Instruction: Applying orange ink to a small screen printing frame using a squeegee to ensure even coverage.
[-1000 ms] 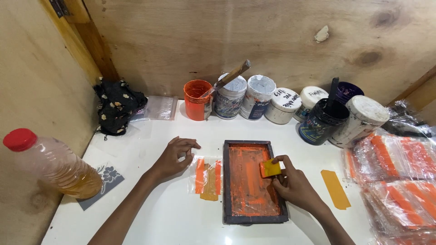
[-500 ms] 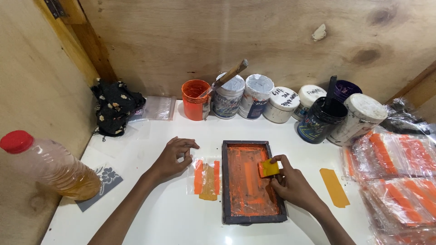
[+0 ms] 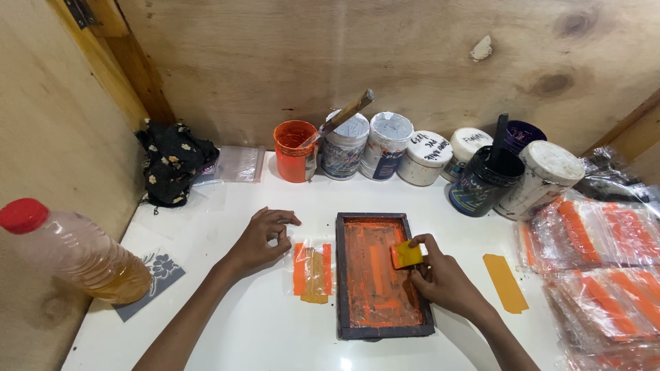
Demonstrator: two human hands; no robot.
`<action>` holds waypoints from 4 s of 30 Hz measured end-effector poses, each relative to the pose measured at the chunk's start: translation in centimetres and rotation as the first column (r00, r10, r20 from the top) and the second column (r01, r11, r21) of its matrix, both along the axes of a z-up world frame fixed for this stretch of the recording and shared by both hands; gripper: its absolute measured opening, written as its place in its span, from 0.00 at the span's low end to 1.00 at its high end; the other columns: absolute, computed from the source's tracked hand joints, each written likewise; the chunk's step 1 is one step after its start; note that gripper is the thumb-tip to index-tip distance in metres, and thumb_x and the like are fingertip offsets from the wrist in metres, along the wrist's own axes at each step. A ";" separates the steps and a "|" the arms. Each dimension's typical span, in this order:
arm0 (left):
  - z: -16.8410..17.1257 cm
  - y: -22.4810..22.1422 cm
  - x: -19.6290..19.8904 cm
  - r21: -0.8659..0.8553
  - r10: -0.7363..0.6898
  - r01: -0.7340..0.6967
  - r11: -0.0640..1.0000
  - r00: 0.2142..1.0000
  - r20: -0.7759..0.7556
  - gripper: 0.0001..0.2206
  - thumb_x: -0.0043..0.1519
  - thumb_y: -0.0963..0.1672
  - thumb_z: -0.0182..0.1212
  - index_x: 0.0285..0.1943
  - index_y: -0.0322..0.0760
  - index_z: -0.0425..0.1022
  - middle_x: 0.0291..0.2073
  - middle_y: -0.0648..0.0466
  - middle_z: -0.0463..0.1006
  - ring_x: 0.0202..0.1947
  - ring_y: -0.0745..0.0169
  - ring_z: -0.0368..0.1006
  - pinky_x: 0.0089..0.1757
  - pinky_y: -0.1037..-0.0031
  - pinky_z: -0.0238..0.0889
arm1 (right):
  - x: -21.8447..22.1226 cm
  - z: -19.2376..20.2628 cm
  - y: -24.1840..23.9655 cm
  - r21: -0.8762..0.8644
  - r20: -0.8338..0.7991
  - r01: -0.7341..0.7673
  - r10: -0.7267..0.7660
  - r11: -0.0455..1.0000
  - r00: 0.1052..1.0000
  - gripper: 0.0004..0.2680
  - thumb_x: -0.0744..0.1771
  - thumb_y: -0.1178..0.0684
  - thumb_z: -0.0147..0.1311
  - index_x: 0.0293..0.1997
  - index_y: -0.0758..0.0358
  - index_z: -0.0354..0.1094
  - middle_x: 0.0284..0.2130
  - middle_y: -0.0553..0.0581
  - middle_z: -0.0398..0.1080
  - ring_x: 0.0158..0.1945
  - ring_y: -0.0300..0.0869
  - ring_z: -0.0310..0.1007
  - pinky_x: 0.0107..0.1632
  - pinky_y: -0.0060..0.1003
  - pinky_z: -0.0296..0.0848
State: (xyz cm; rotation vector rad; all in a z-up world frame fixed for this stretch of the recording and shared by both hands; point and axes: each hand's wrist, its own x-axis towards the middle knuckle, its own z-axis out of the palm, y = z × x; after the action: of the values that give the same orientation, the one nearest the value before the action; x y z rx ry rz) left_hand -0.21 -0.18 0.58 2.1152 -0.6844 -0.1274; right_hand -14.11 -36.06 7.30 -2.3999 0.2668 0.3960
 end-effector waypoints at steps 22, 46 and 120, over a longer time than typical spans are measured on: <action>0.5 0.1 -0.3 -0.031 -0.014 0.014 0.999 1.000 0.003 0.13 0.57 0.40 0.61 0.22 0.44 0.63 0.54 0.61 0.82 0.62 0.67 0.71 0.70 0.57 0.36 | -0.1 1.4 0.3 -0.006 -0.085 -0.011 0.010 1.000 0.996 0.14 0.69 0.53 0.49 0.61 0.43 0.51 0.38 0.58 0.78 0.27 0.42 0.57 0.32 0.36 0.56; 0.4 -4.4 -3.2 -0.029 0.027 -0.015 0.999 0.882 0.471 0.17 0.50 0.50 0.70 0.47 0.46 0.76 0.53 0.56 0.78 0.60 0.55 0.71 0.67 0.39 0.35 | 1.1 -1.3 -1.6 -0.036 0.375 -0.078 0.086 0.996 0.923 0.07 0.66 0.50 0.58 0.46 0.52 0.77 0.28 0.46 0.76 0.20 0.34 0.57 0.29 0.32 0.60; -0.2 -8.6 -12.6 0.414 -0.234 -0.168 0.895 0.614 0.754 0.59 0.52 0.72 0.52 0.76 0.23 0.45 0.77 0.36 0.43 0.79 0.41 0.35 0.69 0.34 0.17 | 7.6 -6.1 -1.0 -0.665 0.596 -0.117 0.619 0.737 0.512 0.14 0.63 0.60 0.63 0.53 0.55 0.72 0.40 0.54 0.70 0.39 0.44 0.72 0.27 0.40 0.76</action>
State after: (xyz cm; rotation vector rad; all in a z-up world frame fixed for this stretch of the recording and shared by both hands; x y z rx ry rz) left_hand -12.86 -8.74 0.35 2.5889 -1.3200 0.7788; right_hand -6.50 -37.02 1.16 -2.9155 -0.7068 -0.7228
